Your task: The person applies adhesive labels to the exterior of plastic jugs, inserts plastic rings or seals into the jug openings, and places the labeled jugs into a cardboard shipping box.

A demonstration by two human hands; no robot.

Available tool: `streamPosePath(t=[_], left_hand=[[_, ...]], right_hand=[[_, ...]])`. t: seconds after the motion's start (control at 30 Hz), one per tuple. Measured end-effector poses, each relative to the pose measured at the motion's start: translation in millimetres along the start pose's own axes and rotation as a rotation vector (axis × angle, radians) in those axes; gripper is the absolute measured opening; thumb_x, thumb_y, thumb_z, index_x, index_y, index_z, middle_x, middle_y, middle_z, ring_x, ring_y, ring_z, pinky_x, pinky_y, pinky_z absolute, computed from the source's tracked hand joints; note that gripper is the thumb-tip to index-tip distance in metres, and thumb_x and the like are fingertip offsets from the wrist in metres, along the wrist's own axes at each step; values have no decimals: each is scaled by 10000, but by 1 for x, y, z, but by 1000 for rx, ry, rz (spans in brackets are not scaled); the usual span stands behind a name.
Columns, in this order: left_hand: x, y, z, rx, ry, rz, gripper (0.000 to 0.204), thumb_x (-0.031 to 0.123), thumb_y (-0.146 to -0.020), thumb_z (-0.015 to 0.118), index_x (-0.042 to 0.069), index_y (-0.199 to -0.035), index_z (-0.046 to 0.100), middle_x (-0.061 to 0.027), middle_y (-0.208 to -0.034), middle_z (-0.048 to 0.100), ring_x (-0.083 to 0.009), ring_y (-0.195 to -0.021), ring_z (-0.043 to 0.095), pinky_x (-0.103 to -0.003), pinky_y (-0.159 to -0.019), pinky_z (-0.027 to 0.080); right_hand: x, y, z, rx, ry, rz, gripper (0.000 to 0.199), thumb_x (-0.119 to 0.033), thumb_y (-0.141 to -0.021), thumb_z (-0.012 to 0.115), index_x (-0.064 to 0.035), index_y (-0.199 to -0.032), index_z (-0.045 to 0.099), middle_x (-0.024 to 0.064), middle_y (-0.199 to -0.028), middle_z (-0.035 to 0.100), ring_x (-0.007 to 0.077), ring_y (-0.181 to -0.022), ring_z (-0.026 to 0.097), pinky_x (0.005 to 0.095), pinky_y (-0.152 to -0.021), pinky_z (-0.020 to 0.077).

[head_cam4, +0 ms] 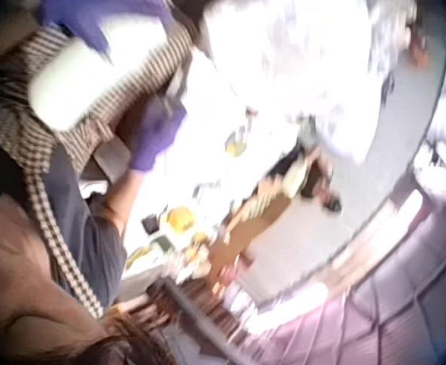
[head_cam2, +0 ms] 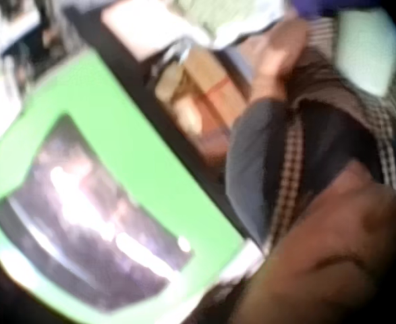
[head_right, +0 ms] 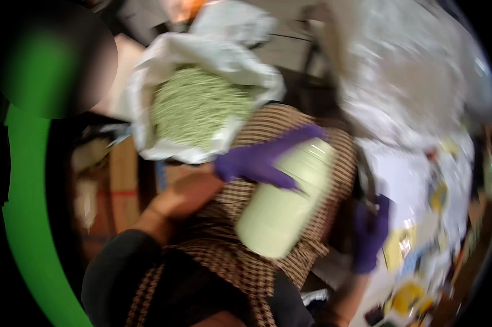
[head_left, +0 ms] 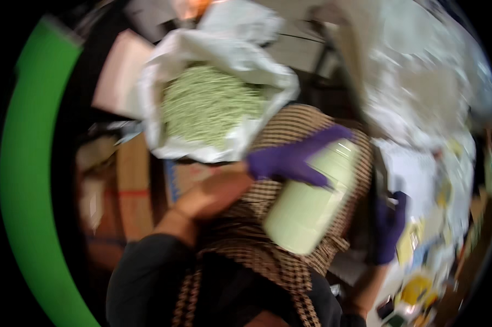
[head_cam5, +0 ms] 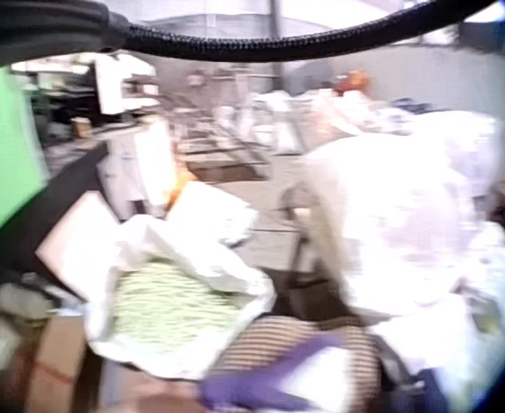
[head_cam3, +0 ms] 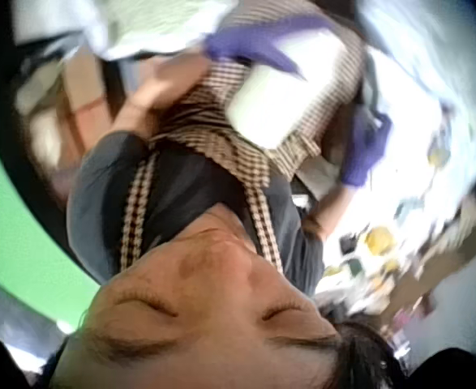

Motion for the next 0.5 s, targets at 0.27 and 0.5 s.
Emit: streamPosePath(t=[0.27, 0.5], left_hand=[[50, -32, 53, 124, 84, 478, 979, 461, -765, 807, 35, -1540, 385, -198, -1545, 386, -384, -1464, 320, -493, -1195, 249], [1, 70, -5, 421, 475, -26, 614, 214, -894, 697, -4, -1434, 504, -174, -1443, 547, -292, -1332, 533, -435, -1162, 397]], right_hand=[[6, -50, 22, -339, -599, -325, 614, -176, -882, 578, 78, -1433, 480, 189, -1400, 550, 259, -1253, 541, 405, -1092, 419], [113, 3, -64, 558, 101, -385, 610, -146, -872, 683, 59, -1420, 508, 219, -1460, 528, 305, -1358, 501, 437, -1190, 321]])
Point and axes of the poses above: each hand's wrist, its own y-axis away from the middle knuckle, its own z-axis out of the palm, x = y × z, the point moved 7 cm from there along -y, towards the middle knuckle
